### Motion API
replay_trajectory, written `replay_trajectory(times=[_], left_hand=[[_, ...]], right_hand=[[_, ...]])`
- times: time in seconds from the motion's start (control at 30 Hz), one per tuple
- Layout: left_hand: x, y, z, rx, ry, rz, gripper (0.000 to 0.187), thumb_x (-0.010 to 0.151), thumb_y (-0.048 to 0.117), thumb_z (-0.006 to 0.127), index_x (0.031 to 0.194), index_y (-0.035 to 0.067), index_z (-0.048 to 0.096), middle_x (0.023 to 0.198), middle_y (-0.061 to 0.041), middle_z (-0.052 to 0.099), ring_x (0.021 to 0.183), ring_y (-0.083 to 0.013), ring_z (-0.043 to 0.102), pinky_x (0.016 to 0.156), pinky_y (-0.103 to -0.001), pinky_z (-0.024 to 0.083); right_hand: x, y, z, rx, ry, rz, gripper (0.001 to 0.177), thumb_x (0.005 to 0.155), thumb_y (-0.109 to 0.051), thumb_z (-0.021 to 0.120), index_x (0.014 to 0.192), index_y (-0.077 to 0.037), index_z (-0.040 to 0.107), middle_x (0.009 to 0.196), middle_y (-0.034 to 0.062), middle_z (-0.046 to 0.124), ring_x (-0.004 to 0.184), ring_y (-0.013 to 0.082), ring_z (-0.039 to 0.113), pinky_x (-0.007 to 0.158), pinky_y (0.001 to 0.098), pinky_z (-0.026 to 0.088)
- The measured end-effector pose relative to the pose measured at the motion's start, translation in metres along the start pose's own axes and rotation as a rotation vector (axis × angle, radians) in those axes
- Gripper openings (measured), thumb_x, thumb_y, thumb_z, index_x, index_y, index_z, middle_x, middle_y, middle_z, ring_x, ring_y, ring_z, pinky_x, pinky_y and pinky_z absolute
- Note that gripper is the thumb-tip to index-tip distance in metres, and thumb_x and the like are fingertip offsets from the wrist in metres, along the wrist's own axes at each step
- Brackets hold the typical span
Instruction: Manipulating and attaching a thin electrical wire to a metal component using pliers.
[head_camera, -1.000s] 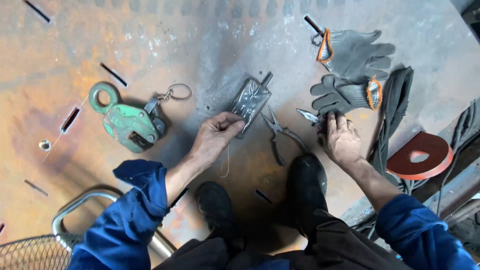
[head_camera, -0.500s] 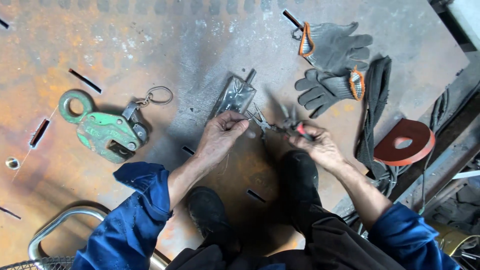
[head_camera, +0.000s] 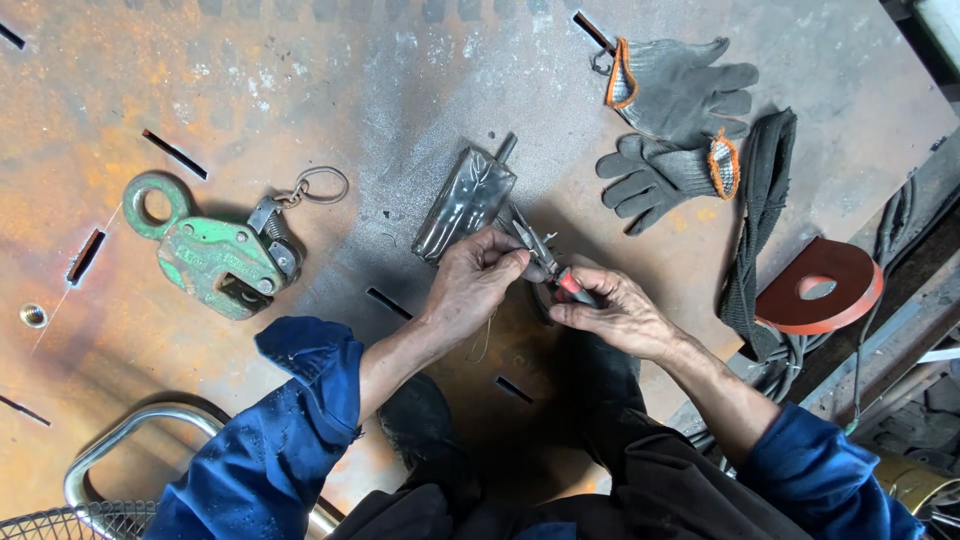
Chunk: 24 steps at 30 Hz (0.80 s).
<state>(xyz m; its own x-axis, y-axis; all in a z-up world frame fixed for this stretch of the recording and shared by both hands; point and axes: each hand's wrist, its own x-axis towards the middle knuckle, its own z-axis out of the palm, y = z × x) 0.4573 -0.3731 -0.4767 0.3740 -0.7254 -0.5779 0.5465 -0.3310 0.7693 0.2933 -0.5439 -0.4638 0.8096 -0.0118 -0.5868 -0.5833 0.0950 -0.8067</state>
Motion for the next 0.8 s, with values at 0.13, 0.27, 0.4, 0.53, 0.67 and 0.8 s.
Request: replay_trajectory(times=[0.13,0.27,0.4,0.53,0.67,0.8], left_hand=[[0.001,0.000,0.006,-0.013,0.020,0.021,0.011,0.102,0.010,0.058,0.103,0.001,0.064,0.090,-0.008,0.076,0.083,-0.0103,0.072,0.080,-0.027,0.058],[0.002,-0.007,0.008,-0.004,0.015,0.030,0.011,0.103,0.009,0.059,0.102,0.000,0.064,0.090,-0.009,0.076,0.082,-0.0106,0.070,0.078,-0.027,0.057],[0.003,-0.008,0.007,0.005,0.019,0.013,0.011,0.102,0.010,0.058,0.101,0.001,0.064,0.089,-0.008,0.077,0.082,-0.0093,0.072,0.078,-0.025,0.057],[-0.005,0.006,0.011,0.039,0.055,-0.087,0.010,0.101,0.012,0.060,0.102,0.003,0.065,0.088,-0.004,0.074,0.071,-0.0070,0.056,0.064,-0.026,0.046],[-0.001,-0.016,0.010,0.003,0.085,-0.126,0.012,0.102,0.013,0.063,0.102,0.001,0.066,0.080,-0.003,0.062,0.065,-0.0093,0.047,0.058,-0.029,0.039],[-0.007,-0.001,0.012,0.110,0.028,-0.041,0.013,0.100,0.012,0.060,0.102,0.002,0.067,0.084,0.000,0.068,0.076,-0.0047,0.060,0.069,-0.023,0.051]], right_hand=[[0.002,-0.024,0.009,0.023,0.036,-0.120,0.033,0.091,-0.019,0.073,0.122,-0.009,0.068,0.101,-0.0042,0.062,0.096,0.0039,0.058,0.087,0.0249,0.051],[0.002,-0.004,0.011,-0.030,0.104,-0.018,0.021,0.093,-0.020,0.075,0.108,-0.006,0.070,0.091,-0.0019,0.059,0.088,0.0040,0.053,0.081,0.0258,0.050],[0.003,-0.029,0.014,-0.219,0.190,0.216,0.025,0.093,-0.027,0.076,0.098,-0.005,0.066,0.080,-0.0003,0.061,0.078,0.0071,0.054,0.072,0.0291,0.050],[0.006,-0.028,0.018,0.011,0.253,-0.034,0.041,0.087,-0.033,0.074,0.114,-0.009,0.055,0.095,-0.0102,0.061,0.091,0.0005,0.056,0.082,0.0241,0.050],[0.009,-0.026,0.020,-0.021,0.116,0.256,0.035,0.092,-0.034,0.071,0.119,-0.012,0.070,0.079,-0.0056,0.063,0.076,0.0060,0.052,0.074,0.0282,0.049],[0.008,-0.004,0.022,-0.113,0.216,0.148,0.033,0.089,-0.034,0.076,0.108,-0.007,0.075,0.080,-0.0054,0.069,0.078,0.0047,0.057,0.074,0.0278,0.053]])
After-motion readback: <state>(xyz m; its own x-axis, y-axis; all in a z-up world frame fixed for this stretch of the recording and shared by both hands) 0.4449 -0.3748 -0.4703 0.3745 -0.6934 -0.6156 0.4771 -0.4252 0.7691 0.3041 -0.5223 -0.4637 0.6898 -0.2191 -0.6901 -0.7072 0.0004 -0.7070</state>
